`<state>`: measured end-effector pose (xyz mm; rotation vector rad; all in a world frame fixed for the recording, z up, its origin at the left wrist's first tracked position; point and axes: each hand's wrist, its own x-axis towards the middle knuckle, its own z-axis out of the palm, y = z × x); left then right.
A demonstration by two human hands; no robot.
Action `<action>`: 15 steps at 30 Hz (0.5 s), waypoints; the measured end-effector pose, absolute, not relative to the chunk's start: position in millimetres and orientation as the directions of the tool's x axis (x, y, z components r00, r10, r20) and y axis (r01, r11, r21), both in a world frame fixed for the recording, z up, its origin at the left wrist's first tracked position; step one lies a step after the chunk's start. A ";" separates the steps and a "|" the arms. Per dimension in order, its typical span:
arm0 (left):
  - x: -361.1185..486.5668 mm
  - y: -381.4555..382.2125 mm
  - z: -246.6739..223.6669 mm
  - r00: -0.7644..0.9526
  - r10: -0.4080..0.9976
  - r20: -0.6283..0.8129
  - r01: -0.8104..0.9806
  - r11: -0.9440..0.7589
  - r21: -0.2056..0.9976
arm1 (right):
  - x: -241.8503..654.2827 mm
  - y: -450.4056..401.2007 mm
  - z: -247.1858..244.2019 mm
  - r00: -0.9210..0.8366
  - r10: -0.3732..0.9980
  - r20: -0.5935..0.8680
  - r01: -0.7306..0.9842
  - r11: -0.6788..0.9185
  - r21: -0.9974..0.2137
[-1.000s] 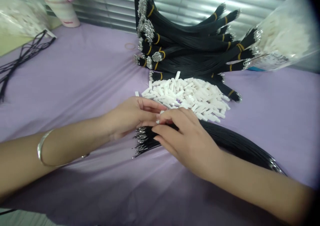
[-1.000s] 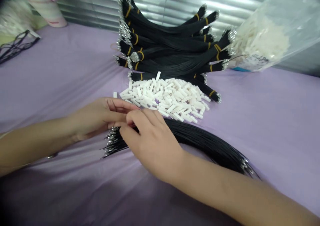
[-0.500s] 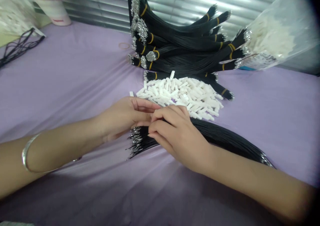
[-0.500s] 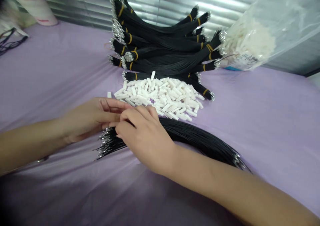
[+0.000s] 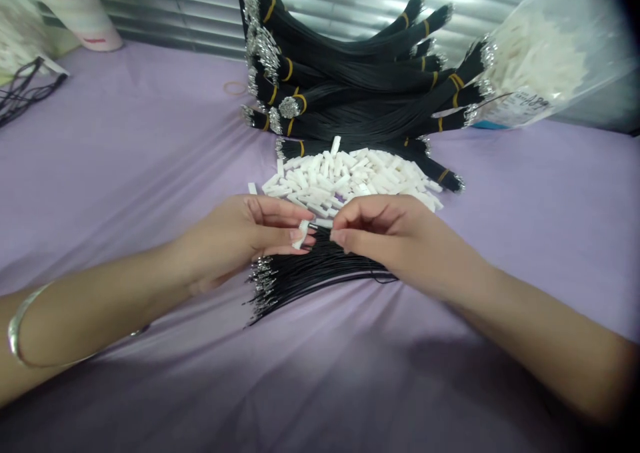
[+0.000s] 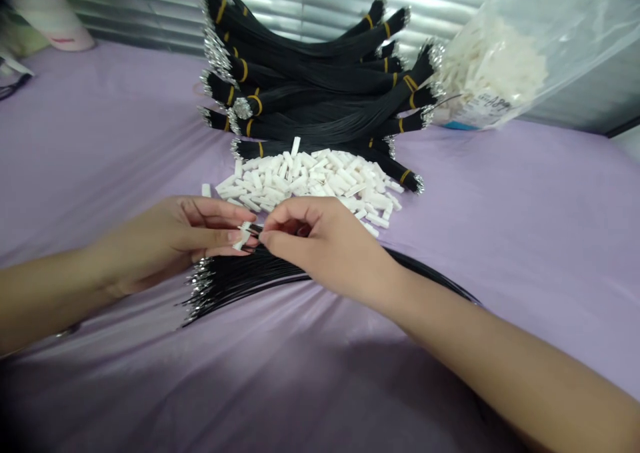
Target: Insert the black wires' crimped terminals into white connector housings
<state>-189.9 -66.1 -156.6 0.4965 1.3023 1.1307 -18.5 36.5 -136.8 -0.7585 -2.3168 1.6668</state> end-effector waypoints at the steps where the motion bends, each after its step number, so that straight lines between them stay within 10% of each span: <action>1: -189.9 -66.3 -156.4 -0.128 0.858 -0.497 -0.360 0.427 0.829 | -18.7 36.2 -137.4 -0.827 0.548 -0.123 0.322 0.283 -0.903; 15: -189.2 -66.7 -156.6 -0.127 0.871 -0.475 -0.288 0.426 0.858 | -20.8 30.6 -147.9 -0.787 0.609 0.097 0.361 0.583 -0.728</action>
